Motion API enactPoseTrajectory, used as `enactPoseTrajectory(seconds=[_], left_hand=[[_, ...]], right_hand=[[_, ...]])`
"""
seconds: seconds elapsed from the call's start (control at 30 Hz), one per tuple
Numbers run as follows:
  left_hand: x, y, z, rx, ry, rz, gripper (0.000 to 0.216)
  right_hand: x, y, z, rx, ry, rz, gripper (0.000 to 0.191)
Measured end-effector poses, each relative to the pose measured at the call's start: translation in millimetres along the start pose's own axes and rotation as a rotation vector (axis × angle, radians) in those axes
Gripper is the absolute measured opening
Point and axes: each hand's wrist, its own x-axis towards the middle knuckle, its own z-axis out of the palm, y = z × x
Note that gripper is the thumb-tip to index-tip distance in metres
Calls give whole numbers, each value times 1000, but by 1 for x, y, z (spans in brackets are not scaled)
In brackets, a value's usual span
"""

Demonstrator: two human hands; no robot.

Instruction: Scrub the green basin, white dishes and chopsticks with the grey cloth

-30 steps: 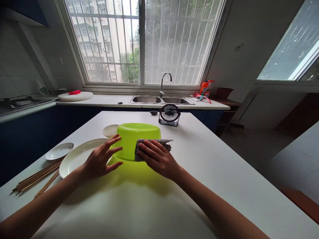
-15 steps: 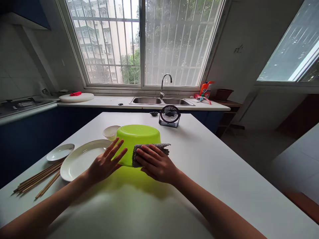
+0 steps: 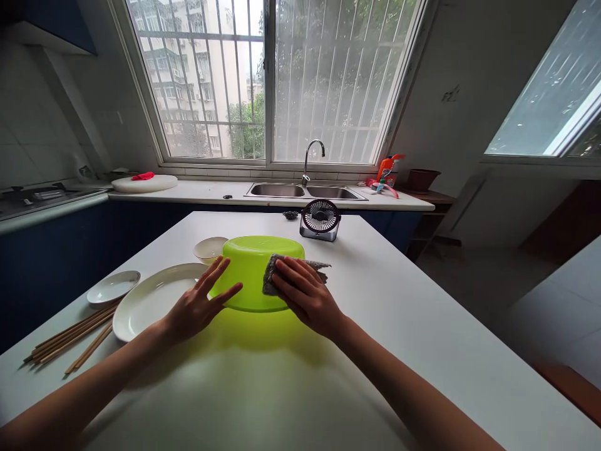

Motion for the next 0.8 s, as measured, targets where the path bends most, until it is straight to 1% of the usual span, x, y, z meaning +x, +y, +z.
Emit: enactPoseTrajectory(seconds=[0.1,0.2,0.27,0.43,0.5,0.57,0.63,0.8], left_hand=[[1,-7,-3,-51,-14,8,74],[-1,-15,-5,-89,-15,21,72],[-3,-19,-6,-116,-11,24,70],[-7,-24,-7,-160,-8,38,66],[-8,-25,-6,-173,3,43,64],[-9,-26,-5,-200,5,29,64],[-10,-28,-4,-233,-9,-4,65],[-13,-35,-5,-264,-39,-58,65]], right_hand=[[4,-9,-3,11,-66,-99,52],[5,-8,-4,18,-76,-111,52],[4,-2,-3,26,-41,-52,53],[-2,16,1,127,117,249,52],[-3,18,2,167,148,305,51],[-4,16,2,162,146,288,53],[-3,12,1,130,120,222,57],[0,0,-6,72,-14,32,58]])
